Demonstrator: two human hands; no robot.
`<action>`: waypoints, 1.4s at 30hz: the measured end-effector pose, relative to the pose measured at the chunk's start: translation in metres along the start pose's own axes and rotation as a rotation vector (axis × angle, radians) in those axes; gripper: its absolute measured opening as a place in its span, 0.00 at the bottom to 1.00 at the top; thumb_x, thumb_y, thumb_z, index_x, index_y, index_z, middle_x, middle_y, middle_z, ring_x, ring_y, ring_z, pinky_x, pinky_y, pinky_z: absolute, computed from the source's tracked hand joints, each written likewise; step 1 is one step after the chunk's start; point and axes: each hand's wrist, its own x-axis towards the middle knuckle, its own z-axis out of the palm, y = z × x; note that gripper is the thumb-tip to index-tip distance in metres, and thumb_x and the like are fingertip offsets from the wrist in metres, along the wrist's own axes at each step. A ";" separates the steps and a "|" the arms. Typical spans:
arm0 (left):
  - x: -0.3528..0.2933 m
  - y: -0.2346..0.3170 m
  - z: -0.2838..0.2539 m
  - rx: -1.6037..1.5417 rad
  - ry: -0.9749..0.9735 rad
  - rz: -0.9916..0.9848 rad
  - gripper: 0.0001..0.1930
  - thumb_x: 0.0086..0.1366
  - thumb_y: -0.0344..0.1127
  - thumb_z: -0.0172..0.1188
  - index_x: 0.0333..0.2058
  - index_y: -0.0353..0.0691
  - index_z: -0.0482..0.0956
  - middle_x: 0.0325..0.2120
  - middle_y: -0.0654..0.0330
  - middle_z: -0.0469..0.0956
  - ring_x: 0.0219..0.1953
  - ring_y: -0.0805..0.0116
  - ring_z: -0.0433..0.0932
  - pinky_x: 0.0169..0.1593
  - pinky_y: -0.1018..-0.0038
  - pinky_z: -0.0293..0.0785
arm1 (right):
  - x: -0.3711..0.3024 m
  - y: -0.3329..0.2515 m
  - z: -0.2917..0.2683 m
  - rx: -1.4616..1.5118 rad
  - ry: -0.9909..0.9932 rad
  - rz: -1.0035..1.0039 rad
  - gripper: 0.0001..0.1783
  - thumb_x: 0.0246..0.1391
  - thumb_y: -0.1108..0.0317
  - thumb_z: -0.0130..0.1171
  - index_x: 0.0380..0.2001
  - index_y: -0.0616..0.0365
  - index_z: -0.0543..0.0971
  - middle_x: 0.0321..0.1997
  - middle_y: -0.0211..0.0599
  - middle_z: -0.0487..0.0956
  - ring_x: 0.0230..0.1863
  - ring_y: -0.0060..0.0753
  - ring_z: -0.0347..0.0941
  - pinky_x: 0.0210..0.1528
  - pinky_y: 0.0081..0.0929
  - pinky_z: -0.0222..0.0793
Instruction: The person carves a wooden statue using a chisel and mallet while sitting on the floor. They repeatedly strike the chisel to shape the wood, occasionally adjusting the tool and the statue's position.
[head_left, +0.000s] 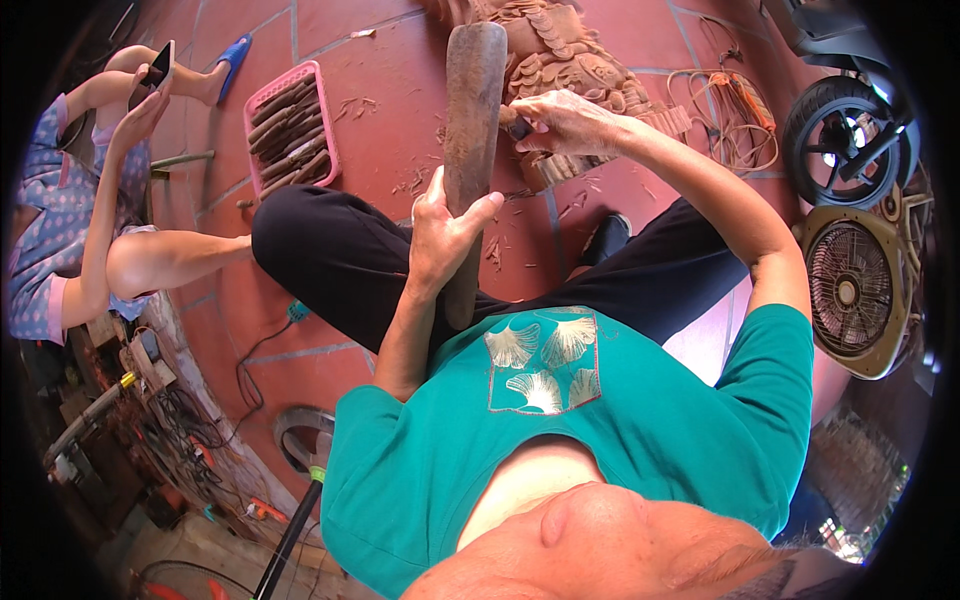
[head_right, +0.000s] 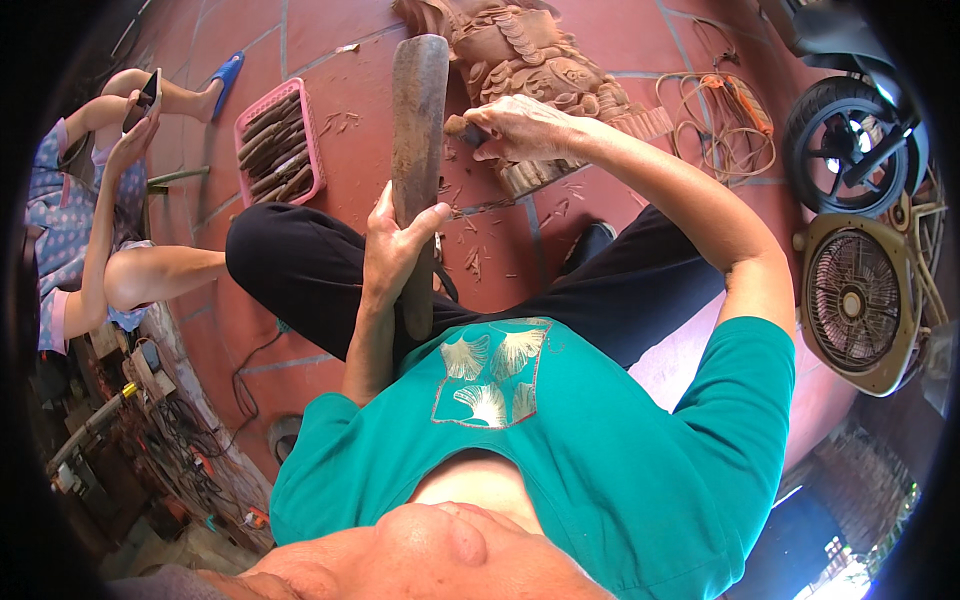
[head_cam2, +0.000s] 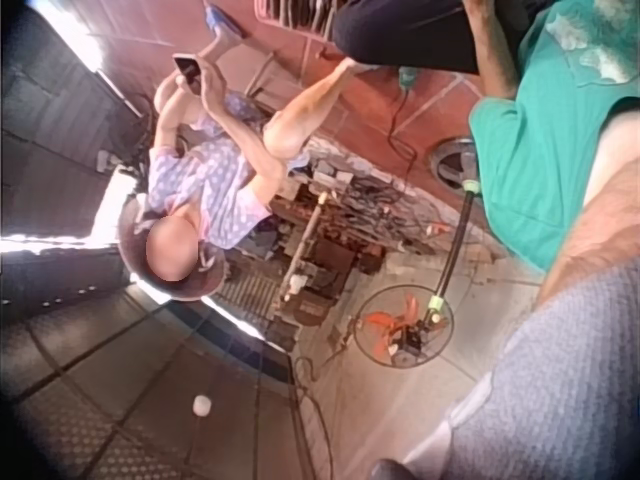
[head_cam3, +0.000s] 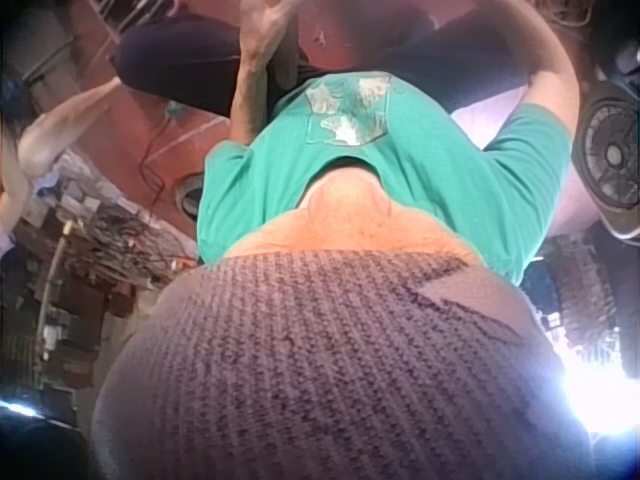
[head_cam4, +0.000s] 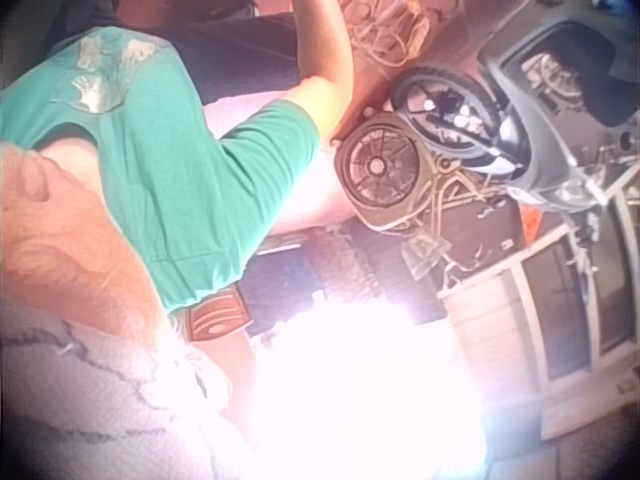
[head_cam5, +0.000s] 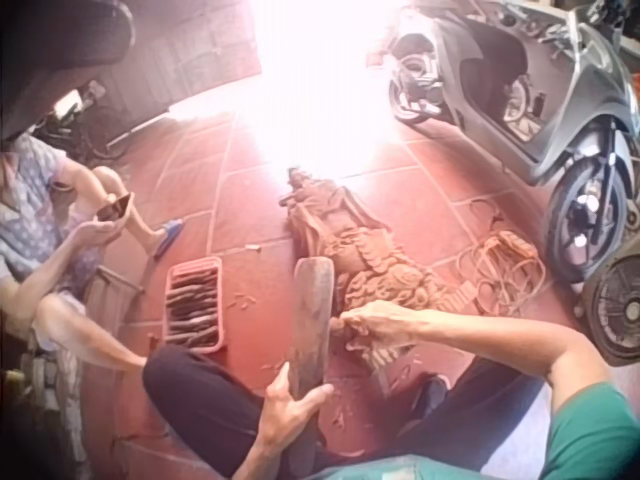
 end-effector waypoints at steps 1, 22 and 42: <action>0.000 0.001 0.000 -0.009 0.003 0.004 0.19 0.62 0.37 0.69 0.45 0.31 0.75 0.29 0.58 0.82 0.32 0.72 0.80 0.41 0.72 0.78 | 0.000 -0.002 -0.001 -0.008 -0.004 -0.022 0.20 0.56 0.57 0.69 0.37 0.59 0.71 0.27 0.41 0.74 0.33 0.49 0.77 0.35 0.45 0.68; -0.009 -0.009 0.010 0.073 0.109 0.179 0.23 0.64 0.36 0.69 0.52 0.28 0.72 0.36 0.52 0.84 0.35 0.70 0.82 0.43 0.68 0.79 | 0.006 0.002 0.008 -0.026 0.007 -0.083 0.21 0.54 0.62 0.69 0.46 0.60 0.74 0.32 0.49 0.81 0.36 0.56 0.79 0.39 0.49 0.72; -0.009 -0.019 -0.004 -0.033 0.042 0.091 0.27 0.63 0.42 0.70 0.51 0.26 0.72 0.40 0.44 0.85 0.44 0.60 0.85 0.50 0.66 0.79 | 0.005 -0.006 -0.001 -0.029 -0.026 0.079 0.22 0.57 0.59 0.68 0.51 0.55 0.75 0.34 0.42 0.82 0.35 0.45 0.82 0.38 0.39 0.76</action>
